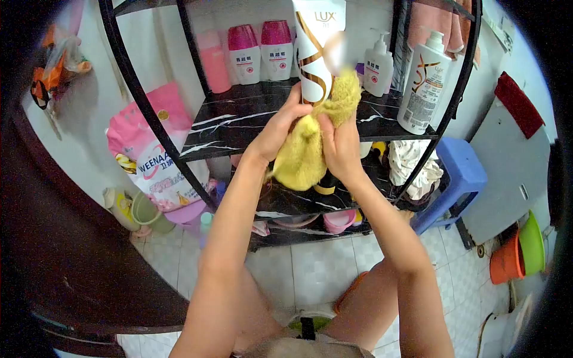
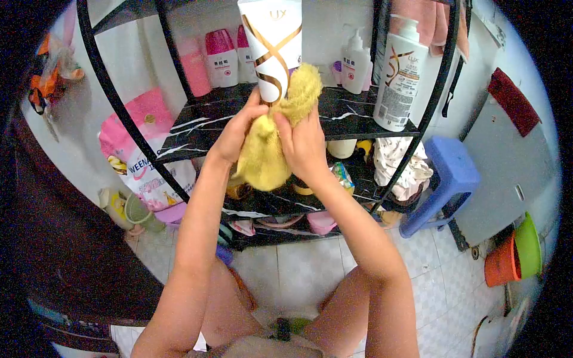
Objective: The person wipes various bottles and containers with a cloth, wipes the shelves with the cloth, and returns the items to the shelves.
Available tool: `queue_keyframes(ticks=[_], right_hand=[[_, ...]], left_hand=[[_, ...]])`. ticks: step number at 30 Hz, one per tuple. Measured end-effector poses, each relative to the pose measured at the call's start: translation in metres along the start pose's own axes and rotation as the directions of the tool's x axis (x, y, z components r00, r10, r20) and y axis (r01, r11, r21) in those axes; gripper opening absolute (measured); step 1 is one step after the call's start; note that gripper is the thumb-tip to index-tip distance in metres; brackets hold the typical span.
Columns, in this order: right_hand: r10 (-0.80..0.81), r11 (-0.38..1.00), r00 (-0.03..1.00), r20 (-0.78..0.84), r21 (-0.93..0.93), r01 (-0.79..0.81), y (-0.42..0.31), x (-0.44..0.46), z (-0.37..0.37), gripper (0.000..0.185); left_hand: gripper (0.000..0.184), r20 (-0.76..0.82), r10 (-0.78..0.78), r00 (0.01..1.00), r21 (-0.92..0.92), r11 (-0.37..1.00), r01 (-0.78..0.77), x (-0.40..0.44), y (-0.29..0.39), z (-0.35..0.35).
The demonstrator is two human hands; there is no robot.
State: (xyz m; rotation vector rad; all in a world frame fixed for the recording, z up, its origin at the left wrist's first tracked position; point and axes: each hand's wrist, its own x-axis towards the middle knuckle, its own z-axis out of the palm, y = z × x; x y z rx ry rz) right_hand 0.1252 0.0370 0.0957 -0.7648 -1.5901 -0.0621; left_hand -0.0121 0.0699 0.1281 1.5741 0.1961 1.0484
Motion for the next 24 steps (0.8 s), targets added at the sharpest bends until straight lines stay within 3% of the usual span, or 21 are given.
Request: queue_keyframes(ticks=[2,3,5,6,9,11,13,19,24], right_hand=[[-0.02,0.982,1.0,-0.003,-0.185,0.019,0.0,-0.01,0.001,0.042],[-0.019,0.984,1.0,0.002,-0.178,0.019,0.003,-0.014,0.003,0.042],[-0.105,0.867,0.99,0.096,-0.479,0.139,0.009,-0.024,0.006,0.043],[-0.206,0.85,0.977,0.05,-0.487,0.204,0.008,-0.023,0.007,0.032],[-0.133,0.865,0.991,0.035,-0.484,0.133,0.007,-0.025,0.008,0.031],[-0.107,0.885,0.993,0.055,-0.45,0.12,0.004,-0.022,0.005,0.03],[-0.066,0.906,0.996,0.067,-0.415,0.088,0.003,-0.021,0.002,0.031],[-0.074,0.947,0.992,0.102,-0.305,0.102,0.0,-0.018,-0.003,0.043],[0.009,0.962,0.991,0.132,-0.273,0.028,-0.006,-0.012,-0.003,0.049]], left_hand=[[0.058,-0.032,0.021,0.999,-0.084,0.996,-0.024,-0.001,-0.002,0.002],[0.058,-0.041,0.02,0.999,-0.081,0.996,-0.023,0.001,-0.002,0.005],[0.059,-0.196,0.165,0.967,0.255,0.96,-0.113,0.004,-0.005,0.011],[0.059,-0.256,0.208,0.944,0.253,0.957,-0.142,0.004,-0.005,0.015],[0.062,-0.362,0.229,0.904,0.383,0.92,-0.081,0.009,-0.01,0.009],[0.054,-0.345,0.259,0.902,0.352,0.927,-0.132,0.008,-0.011,0.008],[0.05,-0.366,0.221,0.904,0.154,0.972,-0.176,0.008,-0.011,0.007],[0.057,-0.34,0.088,0.936,0.097,0.994,-0.058,0.002,-0.007,0.003],[0.056,-0.342,0.031,0.939,-0.104,0.992,-0.071,0.001,-0.007,0.001]])
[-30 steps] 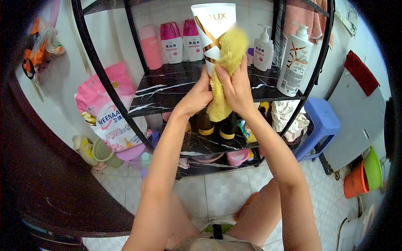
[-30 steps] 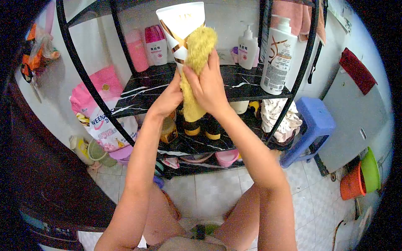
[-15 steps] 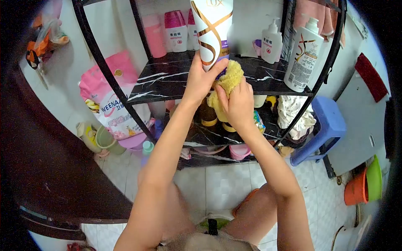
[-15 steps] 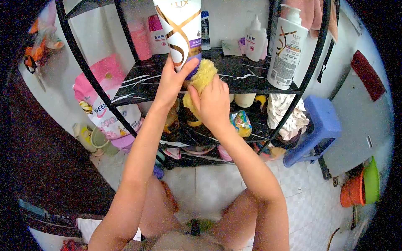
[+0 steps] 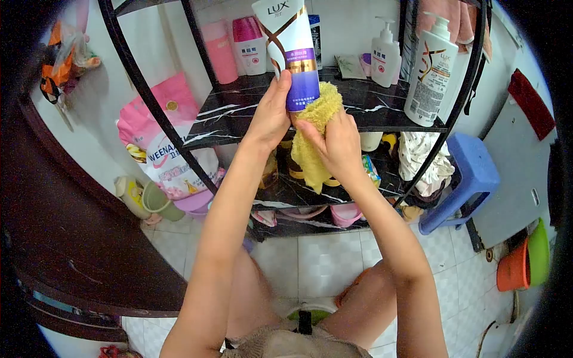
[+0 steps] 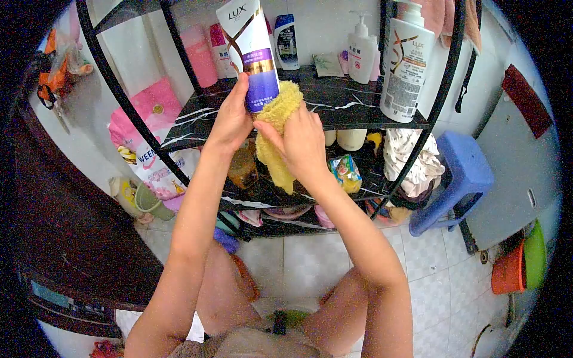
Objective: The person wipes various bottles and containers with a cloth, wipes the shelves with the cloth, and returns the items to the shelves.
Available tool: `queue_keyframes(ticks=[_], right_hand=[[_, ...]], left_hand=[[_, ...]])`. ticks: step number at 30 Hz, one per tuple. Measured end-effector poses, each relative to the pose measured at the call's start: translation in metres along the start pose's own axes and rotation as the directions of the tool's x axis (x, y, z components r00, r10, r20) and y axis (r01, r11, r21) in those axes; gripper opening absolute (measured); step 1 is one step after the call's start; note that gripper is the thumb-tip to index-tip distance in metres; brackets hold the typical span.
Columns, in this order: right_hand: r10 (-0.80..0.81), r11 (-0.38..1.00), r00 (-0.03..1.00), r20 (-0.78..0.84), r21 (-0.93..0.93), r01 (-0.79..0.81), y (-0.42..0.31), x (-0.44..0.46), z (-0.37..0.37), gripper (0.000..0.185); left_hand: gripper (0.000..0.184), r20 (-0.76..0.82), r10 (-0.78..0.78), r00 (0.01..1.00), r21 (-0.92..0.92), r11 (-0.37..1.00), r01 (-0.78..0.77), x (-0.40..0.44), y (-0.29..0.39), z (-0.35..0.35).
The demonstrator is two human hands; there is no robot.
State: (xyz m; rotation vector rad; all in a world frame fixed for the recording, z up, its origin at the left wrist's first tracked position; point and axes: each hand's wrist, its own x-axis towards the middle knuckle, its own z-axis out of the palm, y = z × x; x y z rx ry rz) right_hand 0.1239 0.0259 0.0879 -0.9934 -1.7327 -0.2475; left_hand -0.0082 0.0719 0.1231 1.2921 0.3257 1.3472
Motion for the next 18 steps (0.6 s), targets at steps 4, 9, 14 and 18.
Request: queue_keyframes(ticks=[4,9,14,18], right_hand=[[0.057,0.989,0.998,-0.017,0.14,-0.054,-0.003,0.005,0.005,0.05],[0.279,0.873,0.959,0.044,0.403,-0.273,-0.02,0.01,-0.004,0.034],[0.508,0.433,0.802,0.315,0.711,-0.554,-0.015,0.006,0.011,0.03],[0.531,0.087,0.706,0.469,0.798,-0.596,-0.028,0.012,-0.001,0.026]], left_hand=[[0.051,-0.006,-0.019,1.0,-0.072,0.997,0.019,0.002,0.002,-0.004],[0.052,-0.012,0.089,0.996,-0.099,0.991,-0.089,0.005,-0.003,-0.01],[0.051,-0.059,0.212,0.976,-0.106,0.97,-0.217,0.001,-0.002,-0.009],[0.041,-0.147,0.323,0.935,-0.014,0.944,-0.328,0.003,-0.005,-0.003]])
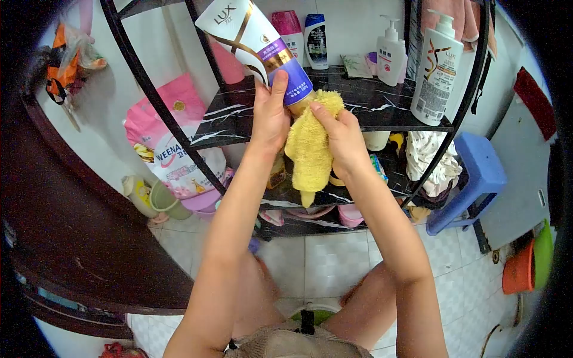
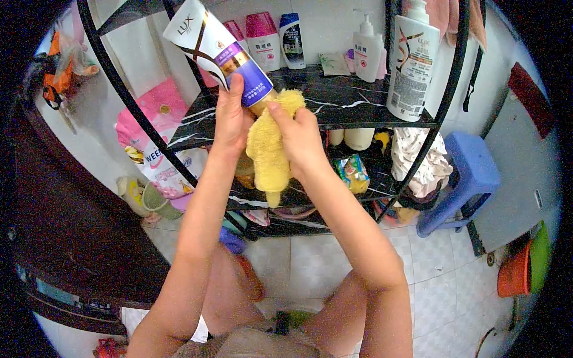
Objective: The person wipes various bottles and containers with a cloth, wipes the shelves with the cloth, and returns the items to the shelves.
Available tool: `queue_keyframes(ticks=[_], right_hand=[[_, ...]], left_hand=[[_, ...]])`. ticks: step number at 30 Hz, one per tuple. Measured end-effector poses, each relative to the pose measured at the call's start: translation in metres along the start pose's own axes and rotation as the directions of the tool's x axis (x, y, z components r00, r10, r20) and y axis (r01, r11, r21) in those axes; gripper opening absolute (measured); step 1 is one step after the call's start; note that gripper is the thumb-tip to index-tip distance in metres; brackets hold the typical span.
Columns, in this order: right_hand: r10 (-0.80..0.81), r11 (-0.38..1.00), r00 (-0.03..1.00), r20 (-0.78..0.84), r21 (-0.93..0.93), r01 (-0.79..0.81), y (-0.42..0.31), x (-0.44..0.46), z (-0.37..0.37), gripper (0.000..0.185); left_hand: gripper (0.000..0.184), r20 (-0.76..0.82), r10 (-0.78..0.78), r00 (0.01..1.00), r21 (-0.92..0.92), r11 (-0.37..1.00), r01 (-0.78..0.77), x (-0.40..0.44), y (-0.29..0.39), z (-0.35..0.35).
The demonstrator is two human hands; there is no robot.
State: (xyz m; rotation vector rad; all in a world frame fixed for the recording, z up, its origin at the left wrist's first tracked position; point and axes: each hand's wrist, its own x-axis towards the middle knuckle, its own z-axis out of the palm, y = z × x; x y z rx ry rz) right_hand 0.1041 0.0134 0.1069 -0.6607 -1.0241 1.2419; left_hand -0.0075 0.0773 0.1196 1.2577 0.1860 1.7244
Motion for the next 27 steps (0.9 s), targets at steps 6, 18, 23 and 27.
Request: queue_keyframes(ticks=[6,18,23,27], right_hand=[[-0.046,0.999,0.99,-0.134,0.017,0.049,-0.007,0.003,-0.006,0.024],[-0.711,0.075,0.568,0.415,-0.758,0.648,0.005,0.011,0.0,0.05],[-0.704,0.216,0.615,0.355,-0.718,0.662,0.0,0.009,0.003,0.049],[-0.754,0.23,0.586,0.297,-0.716,0.659,-0.016,0.009,-0.004,0.047]], left_hand=[[0.045,-0.047,-0.056,0.997,-0.073,0.996,0.053,0.006,-0.002,-0.009],[0.051,0.211,-0.345,0.915,0.18,0.933,0.311,-0.003,0.013,0.005],[0.052,0.227,-0.401,0.888,0.159,0.914,0.372,-0.005,0.016,0.006],[0.053,0.385,-0.307,0.87,0.362,0.918,0.163,-0.009,0.011,0.001]])
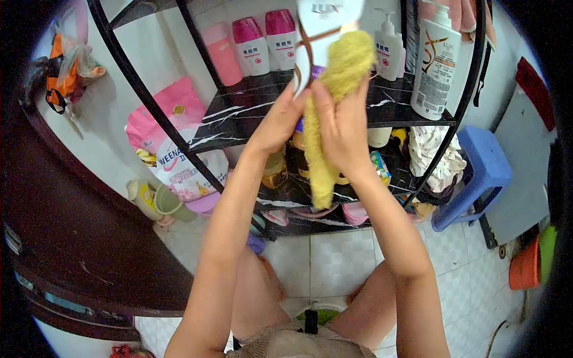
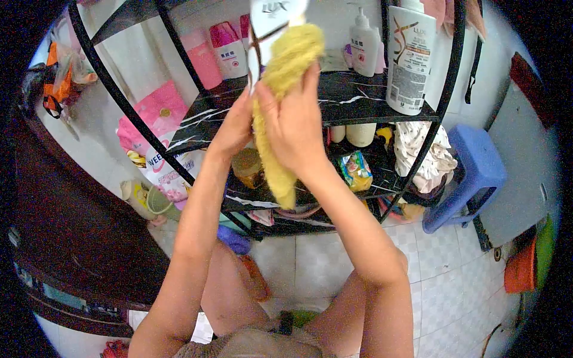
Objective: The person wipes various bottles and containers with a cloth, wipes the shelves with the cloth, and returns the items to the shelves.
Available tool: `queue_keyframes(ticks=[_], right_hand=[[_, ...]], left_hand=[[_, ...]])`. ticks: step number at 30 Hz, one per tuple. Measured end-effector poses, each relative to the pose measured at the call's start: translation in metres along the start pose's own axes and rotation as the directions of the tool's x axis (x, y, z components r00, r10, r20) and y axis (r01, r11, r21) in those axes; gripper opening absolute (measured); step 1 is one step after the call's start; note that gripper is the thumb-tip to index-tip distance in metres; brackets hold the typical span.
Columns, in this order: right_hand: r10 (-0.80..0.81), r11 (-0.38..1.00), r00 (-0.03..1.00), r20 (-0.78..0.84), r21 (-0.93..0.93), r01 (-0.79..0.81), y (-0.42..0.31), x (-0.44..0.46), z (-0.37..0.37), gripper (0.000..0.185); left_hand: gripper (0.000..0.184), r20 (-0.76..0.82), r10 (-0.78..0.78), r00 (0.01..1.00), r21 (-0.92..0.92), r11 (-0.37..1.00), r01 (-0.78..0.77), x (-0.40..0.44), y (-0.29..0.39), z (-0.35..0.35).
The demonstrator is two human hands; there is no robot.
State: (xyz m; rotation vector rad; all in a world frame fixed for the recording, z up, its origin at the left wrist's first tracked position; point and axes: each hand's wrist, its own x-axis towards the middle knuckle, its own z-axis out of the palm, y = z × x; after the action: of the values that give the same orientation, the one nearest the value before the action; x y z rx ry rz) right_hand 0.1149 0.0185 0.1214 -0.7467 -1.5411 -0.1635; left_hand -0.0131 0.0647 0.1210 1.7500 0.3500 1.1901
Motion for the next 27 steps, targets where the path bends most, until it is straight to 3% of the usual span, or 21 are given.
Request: queue_keyframes(ticks=[2,4,7,9,10,12,13,14,17,20,23,27], right_hand=[[0.076,0.99,0.99,-0.116,0.13,-0.061,-0.003,0.009,-0.013,0.042],[0.196,0.901,0.952,-0.234,0.426,-0.081,0.001,0.019,-0.02,0.035],[0.483,0.619,0.87,-0.099,0.741,-0.26,-0.016,0.025,-0.047,0.038],[0.546,0.457,0.838,0.0,0.838,-0.298,-0.018,0.028,-0.054,0.048],[0.548,0.455,0.837,0.003,0.838,-0.301,-0.019,0.028,-0.052,0.048],[0.616,0.319,0.785,0.063,0.892,-0.321,-0.023,0.029,-0.046,0.043],[0.621,0.516,0.783,0.032,0.736,-0.439,-0.02,0.025,-0.046,0.049],[0.622,0.525,0.778,0.09,0.69,-0.499,-0.015,0.021,-0.043,0.048],[0.556,0.502,0.816,0.159,0.718,-0.482,-0.021,0.016,-0.032,0.038],[0.533,0.409,0.826,0.181,0.8,-0.439,-0.015,0.017,-0.025,0.034],[0.588,0.431,0.795,0.151,0.772,-0.466,0.002,0.012,-0.019,0.032],[0.661,0.437,0.745,0.089,0.761,-0.479,0.001,0.014,-0.017,0.032]], left_hand=[[0.053,0.079,-0.019,0.997,0.144,0.99,0.008,-0.005,0.011,0.014],[0.053,0.144,-0.002,0.99,0.121,0.993,-0.016,-0.009,0.011,0.018],[0.055,0.155,-0.145,0.977,-0.039,0.987,0.153,-0.022,0.015,0.036],[0.053,0.135,-0.058,0.989,-0.088,0.994,0.07,-0.025,0.018,0.045],[0.051,0.107,-0.034,0.994,-0.096,0.994,0.044,-0.025,0.025,0.051],[0.046,0.027,0.033,0.999,-0.016,0.999,-0.033,-0.02,0.029,0.057],[0.042,-0.043,0.108,0.993,0.07,0.992,-0.105,-0.016,0.029,0.057],[0.037,-0.134,0.152,0.979,0.185,0.975,-0.126,-0.011,0.02,0.052],[0.04,-0.253,0.353,0.901,0.547,0.82,-0.168,-0.006,0.028,0.05],[0.043,-0.25,0.368,0.895,0.608,0.78,-0.151,-0.003,0.026,0.037],[0.045,-0.242,0.405,0.882,0.668,0.729,-0.151,0.004,0.017,0.021],[0.05,-0.324,0.359,0.875,0.753,0.658,0.009,0.009,0.012,-0.014]])
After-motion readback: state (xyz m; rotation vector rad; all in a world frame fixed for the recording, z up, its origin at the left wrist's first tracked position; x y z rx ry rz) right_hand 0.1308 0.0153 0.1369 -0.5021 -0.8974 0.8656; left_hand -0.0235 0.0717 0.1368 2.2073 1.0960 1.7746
